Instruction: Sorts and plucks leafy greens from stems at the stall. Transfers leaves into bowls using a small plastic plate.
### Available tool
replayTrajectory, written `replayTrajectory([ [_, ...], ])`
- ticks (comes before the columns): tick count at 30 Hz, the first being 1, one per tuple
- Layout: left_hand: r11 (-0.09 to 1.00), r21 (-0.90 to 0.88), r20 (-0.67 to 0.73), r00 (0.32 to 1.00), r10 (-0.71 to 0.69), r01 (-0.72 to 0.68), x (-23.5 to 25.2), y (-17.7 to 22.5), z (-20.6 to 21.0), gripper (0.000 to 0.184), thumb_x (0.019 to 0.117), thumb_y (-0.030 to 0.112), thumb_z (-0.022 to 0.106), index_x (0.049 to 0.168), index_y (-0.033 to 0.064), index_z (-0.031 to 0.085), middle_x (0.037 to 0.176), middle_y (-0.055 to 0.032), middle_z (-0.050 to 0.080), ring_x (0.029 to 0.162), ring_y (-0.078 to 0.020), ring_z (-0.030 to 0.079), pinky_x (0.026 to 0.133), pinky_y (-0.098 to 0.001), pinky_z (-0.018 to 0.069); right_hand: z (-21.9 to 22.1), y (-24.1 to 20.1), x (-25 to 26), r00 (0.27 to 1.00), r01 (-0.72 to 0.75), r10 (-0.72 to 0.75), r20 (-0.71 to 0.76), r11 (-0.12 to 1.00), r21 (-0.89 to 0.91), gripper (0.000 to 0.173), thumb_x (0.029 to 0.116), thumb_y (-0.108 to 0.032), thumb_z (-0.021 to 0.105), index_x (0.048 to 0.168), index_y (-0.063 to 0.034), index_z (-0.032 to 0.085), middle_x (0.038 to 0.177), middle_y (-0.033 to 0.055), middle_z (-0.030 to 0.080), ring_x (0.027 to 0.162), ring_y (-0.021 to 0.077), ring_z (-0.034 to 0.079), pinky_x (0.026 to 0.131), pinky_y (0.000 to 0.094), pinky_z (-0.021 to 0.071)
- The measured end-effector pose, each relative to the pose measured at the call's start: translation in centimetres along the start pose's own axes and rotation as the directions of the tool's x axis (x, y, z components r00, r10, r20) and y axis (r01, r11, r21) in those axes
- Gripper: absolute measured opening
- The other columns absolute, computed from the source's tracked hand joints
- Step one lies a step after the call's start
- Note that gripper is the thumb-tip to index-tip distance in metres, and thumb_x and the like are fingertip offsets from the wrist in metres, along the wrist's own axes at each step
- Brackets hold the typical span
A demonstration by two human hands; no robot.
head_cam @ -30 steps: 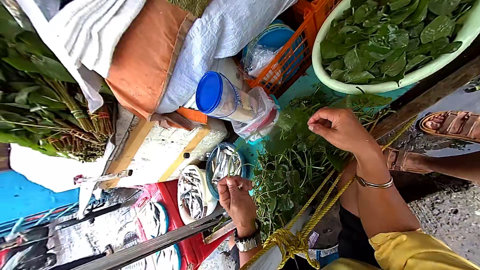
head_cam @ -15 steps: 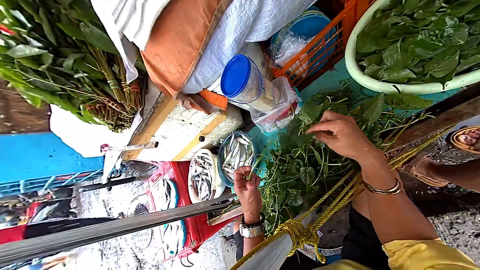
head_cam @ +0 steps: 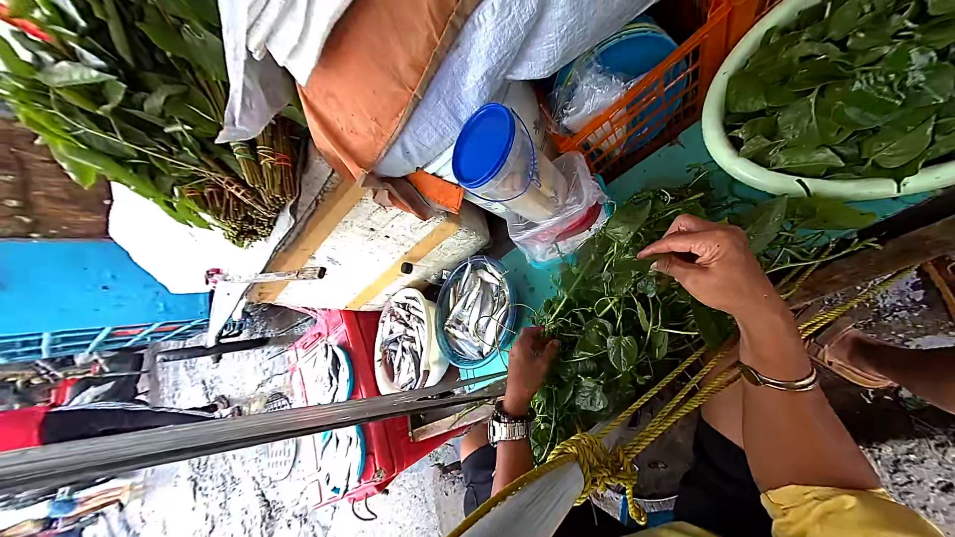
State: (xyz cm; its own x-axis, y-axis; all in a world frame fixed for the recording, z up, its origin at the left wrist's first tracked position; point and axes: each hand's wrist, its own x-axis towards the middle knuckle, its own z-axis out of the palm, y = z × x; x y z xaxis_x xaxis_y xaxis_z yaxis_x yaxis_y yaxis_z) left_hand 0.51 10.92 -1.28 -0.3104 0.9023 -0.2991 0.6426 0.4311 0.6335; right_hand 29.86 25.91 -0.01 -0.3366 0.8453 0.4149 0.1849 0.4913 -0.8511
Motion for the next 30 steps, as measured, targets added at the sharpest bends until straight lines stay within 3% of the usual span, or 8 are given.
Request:
replayTrajectory([
  [5, 0.945, -0.299, -0.18, 0.98, 0.083, -0.135, -1.5, 1.3, -1.8, 0.02, 0.0995, 0.015, 0.06, 0.106, -0.0024, 0.068, 0.087, -0.0039, 0.069, 0.079, -0.0087, 0.065, 0.076, -0.0296, 0.0551, -0.4, -0.4, -0.1, 1.0, 0.01, -0.01, -0.01, 1.0, 0.011, 0.018, 0.0901, 0.0, 0.066, 0.1, -0.0071, 0.08, 0.09, 0.0045, 0.063, 0.077, 0.0082, 0.058, 0.069, 0.0228, 0.0506],
  [11, 0.683, -0.653, -0.415, 0.909, 0.038, -0.327, -3.8, 4.0, -3.3, 0.011, 0.0939, 0.003, 0.055, 0.091, 0.0074, 0.065, 0.08, 0.0021, 0.065, 0.076, -0.0065, 0.062, 0.077, -0.0264, 0.0531, -1.8, -1.7, -0.6, 0.999, -0.03, 0.032, 0.033, 0.999, -0.042, 0.016, 0.0888, 0.0, 0.068, 0.096, -0.0075, 0.08, 0.088, 0.0037, 0.062, 0.074, 0.0094, 0.058, 0.066, 0.0259, 0.051],
  [15, 0.653, -0.572, -0.518, 0.836, 0.181, -0.496, -4.8, 5.5, -3.4, 0.012, 0.0955, 0.002, 0.057, 0.097, 0.0095, 0.067, 0.088, 0.0037, 0.069, 0.083, -0.0053, 0.065, 0.082, -0.0254, 0.0544, -2.1, -2.2, -0.8, 0.996, -0.04, 0.048, 0.08, 0.994, -0.103, 0.016, 0.0876, 0.0, 0.069, 0.096, -0.0081, 0.08, 0.088, 0.0047, 0.062, 0.073, 0.0151, 0.059, 0.066, 0.0367, 0.0522],
  [18, 0.681, -0.489, -0.517, 0.809, 0.278, -0.546, -4.7, 5.2, -2.6, 0.013, 0.0961, 0.002, 0.06, 0.103, 0.0099, 0.068, 0.096, 0.0044, 0.07, 0.091, -0.0055, 0.066, 0.086, -0.0257, 0.0554, -2.3, -2.6, -0.9, 0.982, -0.084, 0.101, 0.159, 0.99, -0.11, 0.026, 0.0856, 0.001, 0.073, 0.11, -0.0084, 0.078, 0.096, 0.0083, 0.064, 0.073, 0.0203, 0.061, 0.064, 0.0434, 0.0543],
  [21, 0.644, -0.567, -0.514, 0.832, 0.211, -0.514, -4.4, 5.5, -1.6, 0.014, 0.097, 0.0, 0.056, 0.101, 0.0065, 0.068, 0.091, 0.0019, 0.07, 0.087, -0.0068, 0.065, 0.084, -0.0261, 0.0546, -2.5, -3.9, -1.2, 0.984, -0.061, 0.074, 0.162, 0.995, -0.085, 0.031, 0.0866, -0.009, 0.073, 0.118, -0.0098, 0.075, 0.103, 0.0066, 0.064, 0.072, 0.0158, 0.058, 0.06, 0.0379, 0.0512],
  [25, 0.532, -0.72, -0.481, 0.873, 0.079, -0.445, -4.5, 6.5, -1.1, 0.02, 0.1001, 0.002, 0.047, 0.097, 0.0051, 0.067, 0.085, -0.0008, 0.07, 0.078, -0.0087, 0.066, 0.079, -0.027, 0.0562, -0.7, -5.9, -1.8, 0.977, 0.106, -0.117, 0.179, 0.992, 0.071, 0.014, 0.0899, -0.019, 0.064, 0.092, -0.0134, 0.076, 0.088, -0.002, 0.062, 0.065, 0.0018, 0.054, 0.054, 0.02, 0.0475],
  [28, 0.491, -0.754, -0.45, 0.888, 0.097, -0.436, -4.8, 6.7, -0.9, 0.018, 0.0995, 0.004, 0.049, 0.096, 0.0066, 0.066, 0.084, -0.0006, 0.068, 0.078, -0.0091, 0.065, 0.079, -0.0275, 0.0551, 1.8, -6.9, -1.7, 0.94, 0.116, -0.155, 0.303, 0.983, 0.143, 0.021, 0.0988, -0.02, 0.061, 0.106, -0.0132, 0.079, 0.089, -0.0011, 0.064, 0.069, 0.0048, 0.058, 0.06, 0.0239, 0.0516],
  [30, 0.543, -0.703, -0.435, 0.882, 0.182, -0.459, -5.2, 6.6, -0.6, 0.015, 0.0987, 0.005, 0.054, 0.097, 0.0095, 0.069, 0.087, 0.0028, 0.069, 0.081, -0.0062, 0.064, 0.079, -0.0258, 0.0542, 3.7, -7.1, -1.5, 0.947, 0.137, -0.178, 0.269, 0.977, 0.165, 0.023, 0.0998, -0.018, 0.06, 0.113, -0.0139, 0.079, 0.09, -0.0002, 0.065, 0.071, 0.007, 0.059, 0.062, 0.0264, 0.0527],
])
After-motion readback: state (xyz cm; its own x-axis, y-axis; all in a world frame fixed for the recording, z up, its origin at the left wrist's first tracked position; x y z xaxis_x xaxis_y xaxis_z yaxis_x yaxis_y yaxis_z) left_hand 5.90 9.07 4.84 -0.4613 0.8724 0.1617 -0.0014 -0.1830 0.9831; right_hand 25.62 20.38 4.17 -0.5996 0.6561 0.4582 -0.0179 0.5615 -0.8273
